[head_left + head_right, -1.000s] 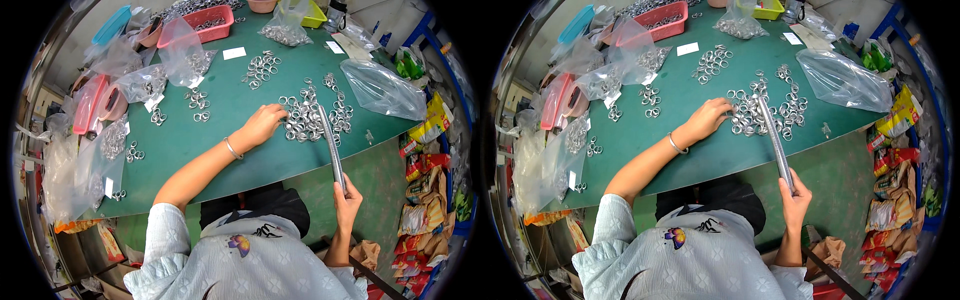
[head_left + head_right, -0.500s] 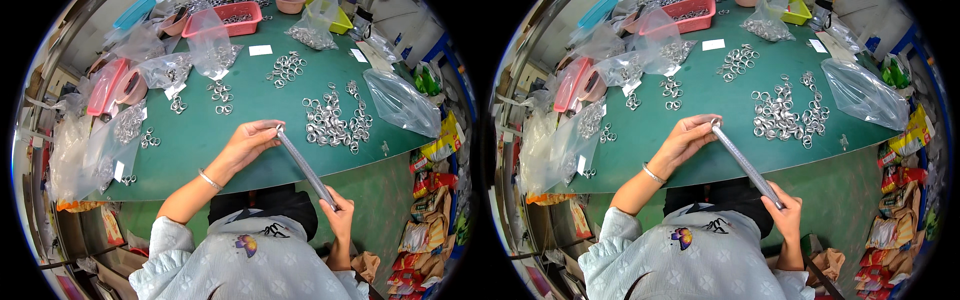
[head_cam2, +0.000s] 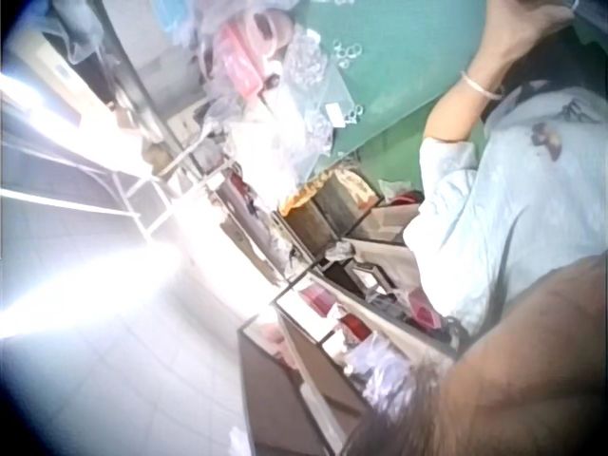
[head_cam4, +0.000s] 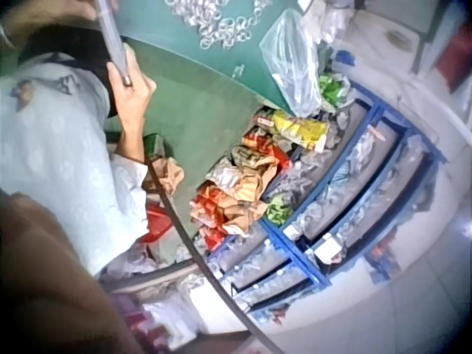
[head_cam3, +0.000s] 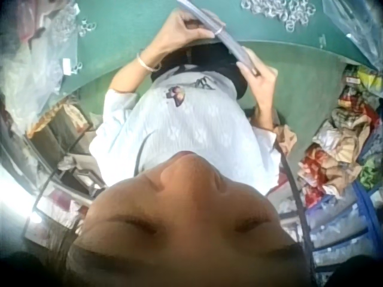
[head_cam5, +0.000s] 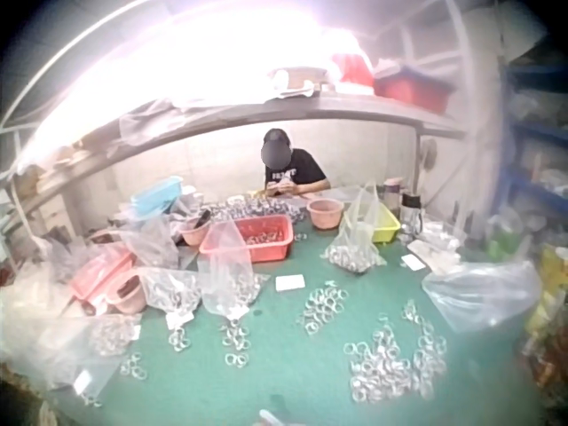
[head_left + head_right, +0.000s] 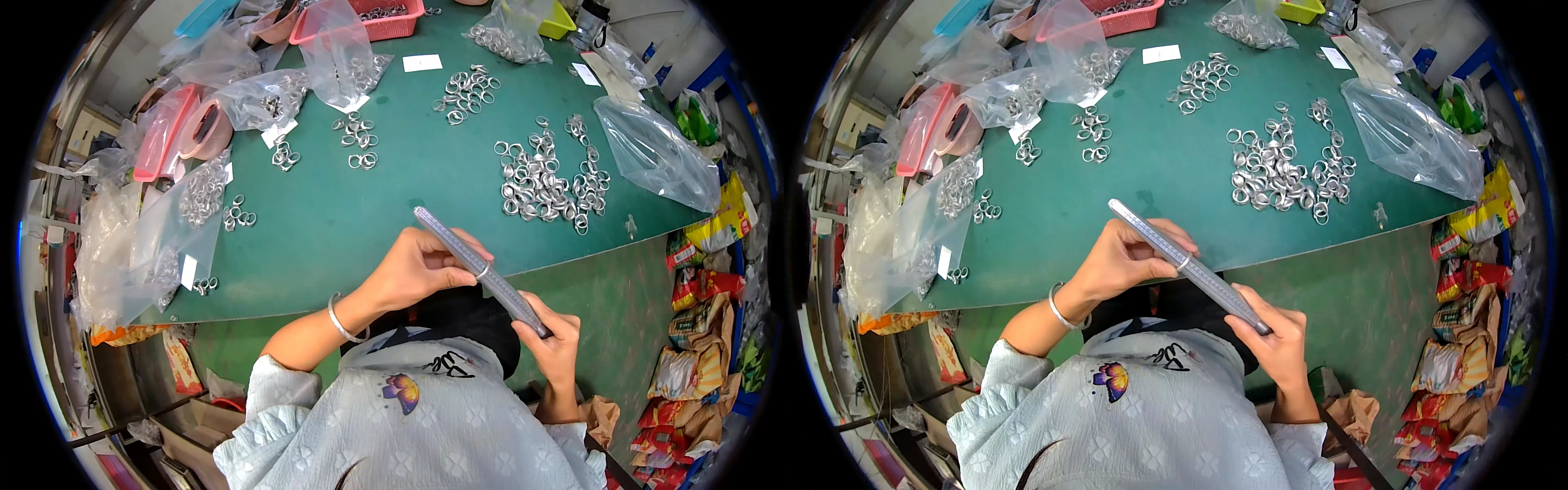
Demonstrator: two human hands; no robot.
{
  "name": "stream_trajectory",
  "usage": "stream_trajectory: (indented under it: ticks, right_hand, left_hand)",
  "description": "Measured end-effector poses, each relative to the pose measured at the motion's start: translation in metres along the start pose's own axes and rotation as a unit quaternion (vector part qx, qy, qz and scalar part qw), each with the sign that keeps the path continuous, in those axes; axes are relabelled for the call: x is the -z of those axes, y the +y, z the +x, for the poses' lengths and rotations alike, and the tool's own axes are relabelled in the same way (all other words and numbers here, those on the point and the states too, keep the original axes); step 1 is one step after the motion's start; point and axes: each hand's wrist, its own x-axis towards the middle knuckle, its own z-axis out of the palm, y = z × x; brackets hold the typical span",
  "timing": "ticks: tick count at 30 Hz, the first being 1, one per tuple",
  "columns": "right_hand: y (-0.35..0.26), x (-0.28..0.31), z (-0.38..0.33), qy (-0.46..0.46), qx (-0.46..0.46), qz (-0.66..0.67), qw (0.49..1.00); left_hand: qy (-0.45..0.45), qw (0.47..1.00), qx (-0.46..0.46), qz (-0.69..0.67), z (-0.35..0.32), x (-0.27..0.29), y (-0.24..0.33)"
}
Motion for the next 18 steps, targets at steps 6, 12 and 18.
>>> stream_trajectory:
  ticks: [6, 12, 18]
  right_hand:
    - [0.000, -0.003, 0.000, 0.004, 0.040, -0.024, 0.999]
    - [-0.002, -0.002, 0.001, -0.007, 0.053, -0.038, 0.998]
    - [-0.001, -0.003, 0.001, -0.015, 0.053, -0.030, 0.998]
  left_hand:
    - [0.008, 1.000, -0.002, 0.005, -0.004, -0.003, 0.007]
    - [-0.003, 0.999, -0.030, 0.030, -0.001, 0.002, -0.001]
    - [-0.003, 0.999, -0.038, 0.015, -0.001, 0.002, -0.006]
